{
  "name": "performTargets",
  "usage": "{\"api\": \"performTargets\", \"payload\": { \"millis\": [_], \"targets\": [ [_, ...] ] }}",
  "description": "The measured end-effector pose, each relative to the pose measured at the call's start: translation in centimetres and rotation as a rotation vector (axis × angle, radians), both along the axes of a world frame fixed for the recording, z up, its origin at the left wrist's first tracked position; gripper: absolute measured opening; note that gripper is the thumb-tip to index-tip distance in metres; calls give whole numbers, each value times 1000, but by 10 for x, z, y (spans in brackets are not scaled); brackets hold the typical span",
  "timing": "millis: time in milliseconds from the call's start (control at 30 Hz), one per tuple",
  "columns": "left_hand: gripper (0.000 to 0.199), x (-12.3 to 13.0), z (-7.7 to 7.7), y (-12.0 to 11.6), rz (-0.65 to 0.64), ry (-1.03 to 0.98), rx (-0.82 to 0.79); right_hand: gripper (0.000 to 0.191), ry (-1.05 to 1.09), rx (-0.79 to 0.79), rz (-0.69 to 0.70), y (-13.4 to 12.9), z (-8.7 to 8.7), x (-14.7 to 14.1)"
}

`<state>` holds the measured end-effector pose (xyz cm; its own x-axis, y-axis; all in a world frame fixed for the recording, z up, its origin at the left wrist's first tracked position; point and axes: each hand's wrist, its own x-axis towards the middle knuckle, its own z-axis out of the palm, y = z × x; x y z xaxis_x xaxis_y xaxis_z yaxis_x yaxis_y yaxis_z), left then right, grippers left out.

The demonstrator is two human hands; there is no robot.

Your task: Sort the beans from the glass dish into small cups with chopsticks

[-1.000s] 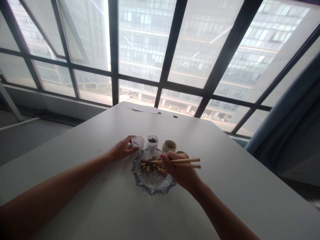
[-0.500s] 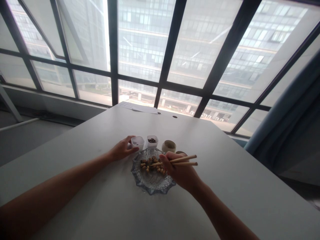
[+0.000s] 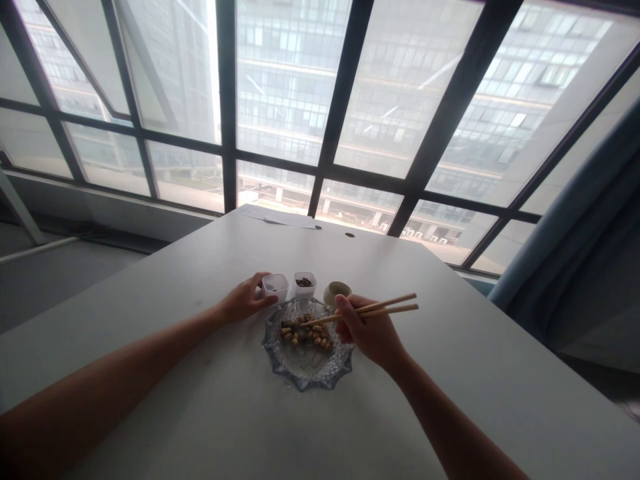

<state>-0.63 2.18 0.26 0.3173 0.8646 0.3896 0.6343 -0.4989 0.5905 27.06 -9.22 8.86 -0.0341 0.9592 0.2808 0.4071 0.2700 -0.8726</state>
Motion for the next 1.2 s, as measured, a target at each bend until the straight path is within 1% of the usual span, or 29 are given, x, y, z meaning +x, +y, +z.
{"api": "performTargets", "payload": {
  "millis": [133, 200, 267, 333, 433, 633, 800, 967, 1100, 1167, 1200],
  "targets": [
    [68, 0, 1, -2, -18, -2, 43, 50, 349, -46, -151, 17, -1, 15],
    [64, 1, 1, -3, -38, -19, 88, 47, 511, -74, -199, 24, -2, 21],
    [61, 1, -1, -3, -43, -39, 123, 44, 609, -106, -218, 28, -3, 24],
    [60, 1, -2, -2, -38, -53, 144, 43, 649, -121, -226, 29, -4, 24],
    [59, 1, -4, -1, -35, -64, 164, 45, 629, -99, -230, 26, -3, 22],
    [57, 1, -6, 0, -50, -84, 199, 50, 527, -32, -186, 23, -2, 19],
    [59, 1, -10, 2, -44, -96, 232, 53, 543, 7, -196, 26, -6, 20],
    [59, 2, -10, 2, -36, -110, 229, 52, 567, 33, -210, 26, -10, 19],
    [58, 3, -7, 0, -51, -98, 209, 53, 487, 110, -231, 26, -9, 1],
    [56, 3, -5, -1, -61, -96, 203, 52, 385, 176, -207, 29, -6, -14],
    [56, 3, -5, -2, -64, -97, 202, 51, 317, 217, -173, 30, -5, -22]
  ]
}}
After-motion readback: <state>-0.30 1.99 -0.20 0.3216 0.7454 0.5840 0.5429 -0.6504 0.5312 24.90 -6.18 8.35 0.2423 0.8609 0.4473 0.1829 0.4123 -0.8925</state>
